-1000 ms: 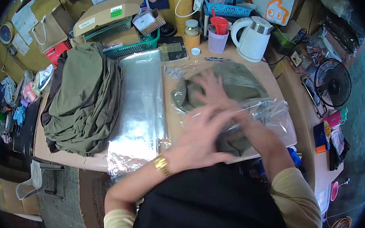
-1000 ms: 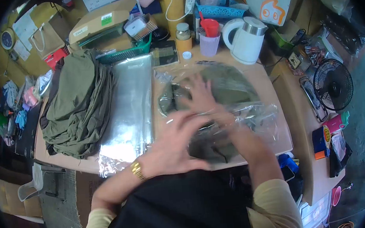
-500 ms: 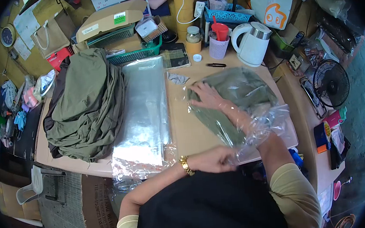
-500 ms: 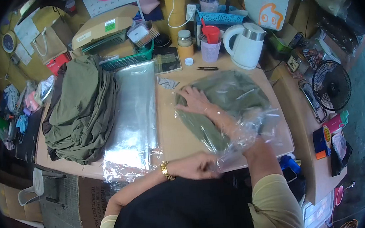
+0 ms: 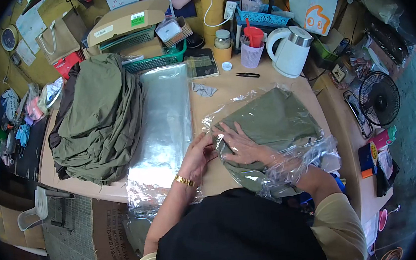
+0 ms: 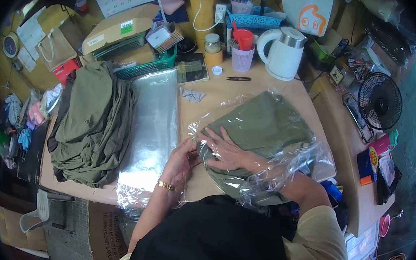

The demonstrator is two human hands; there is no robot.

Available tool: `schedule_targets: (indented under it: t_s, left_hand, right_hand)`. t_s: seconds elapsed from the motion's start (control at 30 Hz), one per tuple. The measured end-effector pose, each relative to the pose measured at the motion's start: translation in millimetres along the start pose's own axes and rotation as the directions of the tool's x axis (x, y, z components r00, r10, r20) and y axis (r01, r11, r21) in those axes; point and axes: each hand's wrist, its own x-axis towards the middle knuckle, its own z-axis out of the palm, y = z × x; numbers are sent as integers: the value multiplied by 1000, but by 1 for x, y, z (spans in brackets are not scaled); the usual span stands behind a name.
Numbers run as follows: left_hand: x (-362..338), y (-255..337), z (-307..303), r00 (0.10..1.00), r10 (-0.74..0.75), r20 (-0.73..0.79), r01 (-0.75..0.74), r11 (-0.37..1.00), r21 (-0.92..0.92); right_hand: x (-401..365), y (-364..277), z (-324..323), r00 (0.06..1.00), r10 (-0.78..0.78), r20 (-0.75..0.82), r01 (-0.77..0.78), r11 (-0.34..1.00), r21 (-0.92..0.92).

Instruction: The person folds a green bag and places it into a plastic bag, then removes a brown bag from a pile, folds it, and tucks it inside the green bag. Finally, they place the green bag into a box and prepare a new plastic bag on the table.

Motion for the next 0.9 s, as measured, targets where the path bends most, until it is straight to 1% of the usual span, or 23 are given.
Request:
schedule_targets:
  t_s: [0.03, 0.07, 0.13, 0.17, 0.2, 0.23, 0.27, 0.3, 0.33, 0.37, 0.4, 0.47, 0.5, 0.53, 0.57, 0.6, 0.67, 0.7, 0.77, 0.8, 0.83, 0.87, 0.9]
  left_hand:
    - [4, 5, 2, 998, -58, 26, 59, 998, -39]
    - [6, 8, 4, 992, -115, 53, 119, 990, -76]
    - [-8, 14, 20, 990, -138, 22, 139, 989, -43]
    - [-5, 3, 16, 998, -47, 28, 48, 998, -40]
    - [-4, -6, 13, 998, 43, 34, -42, 998, -38]
    - [-7, -7, 9, 998, 60, -6, -60, 998, -30]
    - [-6, -13, -3, 999, 51, -1, -51, 998, -25]
    - [0, -22, -19, 995, 99, -27, -98, 994, 44]
    - [3, -29, -29, 988, 148, -47, -142, 983, 113]
    - [-4, -29, -28, 989, 135, -54, -126, 982, 144]
    - [-10, -29, -24, 991, 129, -47, -121, 982, 145]
    - [-26, -29, -19, 984, 164, -70, -140, 953, 268]
    - [-32, -26, -23, 991, 112, -71, -82, 940, 332]
    - [-34, -22, -19, 991, 113, -69, -84, 939, 334]
    - [-39, -18, -13, 988, 130, -79, -107, 963, 247]
    - [-45, -15, -6, 985, 144, -91, -129, 979, 156]
    - [-44, -4, 12, 986, 157, -60, -148, 980, 134]
    - [-38, -5, 16, 976, 200, -87, -181, 966, 186]
    - [-25, -16, 4, 962, 248, -115, -215, 946, 241]
    - [-10, -28, -14, 950, 302, -79, -262, 909, 323]
    - [-5, -29, -18, 935, 353, -38, -310, 862, 401]
    - [-4, -34, -23, 934, 356, -39, -312, 862, 400]
    - [-8, -34, -21, 931, 359, -63, -309, 869, 387]
  right_hand:
    - [0, -5, -5, 1000, -5, -3, 5, 996, 93]
    - [-1, -6, 1, 1000, -2, -3, 2, 996, 92]
    - [-1, -20, 6, 995, -73, -72, 85, 980, 179]
    - [-5, -23, 1, 988, -109, -112, 136, 950, 282]
    - [-6, -20, -6, 988, -104, -113, 132, 951, 281]
    - [-8, -12, -14, 990, -125, -66, 128, 991, 44]
    - [-12, -3, -21, 991, -131, -14, 125, 973, -195]
    - [-14, 25, -14, 982, -102, -162, 41, 938, -345]
    - [-13, 37, -25, 960, 161, -230, -232, 918, -323]
    - [-13, 47, -35, 864, 411, -289, -488, 825, -284]
    - [-13, 65, -39, 860, 419, -292, -496, 821, -283]
    - [-14, 101, -34, 727, 537, -429, -664, 708, -239]
    - [-12, 99, -36, 724, 537, -433, -666, 708, -235]
    - [-9, 91, -41, 754, 545, -368, -648, 711, -275]
    - [-8, 83, -45, 777, 555, -297, -628, 713, -310]
    - [-8, 75, -52, 775, 560, -294, -631, 712, -307]
    - [-3, 68, -68, 805, 576, -138, -587, 742, -323]
    - [-1, 71, -66, 807, 576, -135, -585, 744, -322]
    - [4, 81, -56, 900, 412, -144, -426, 761, -489]
    - [5, 85, -52, 902, 407, -144, -423, 763, -488]
    - [5, 89, -50, 924, 323, -207, -382, 817, -431]
    - [5, 94, -48, 932, 241, -272, -333, 865, -376]
    - [3, 104, -43, 932, 242, -271, -333, 865, -375]
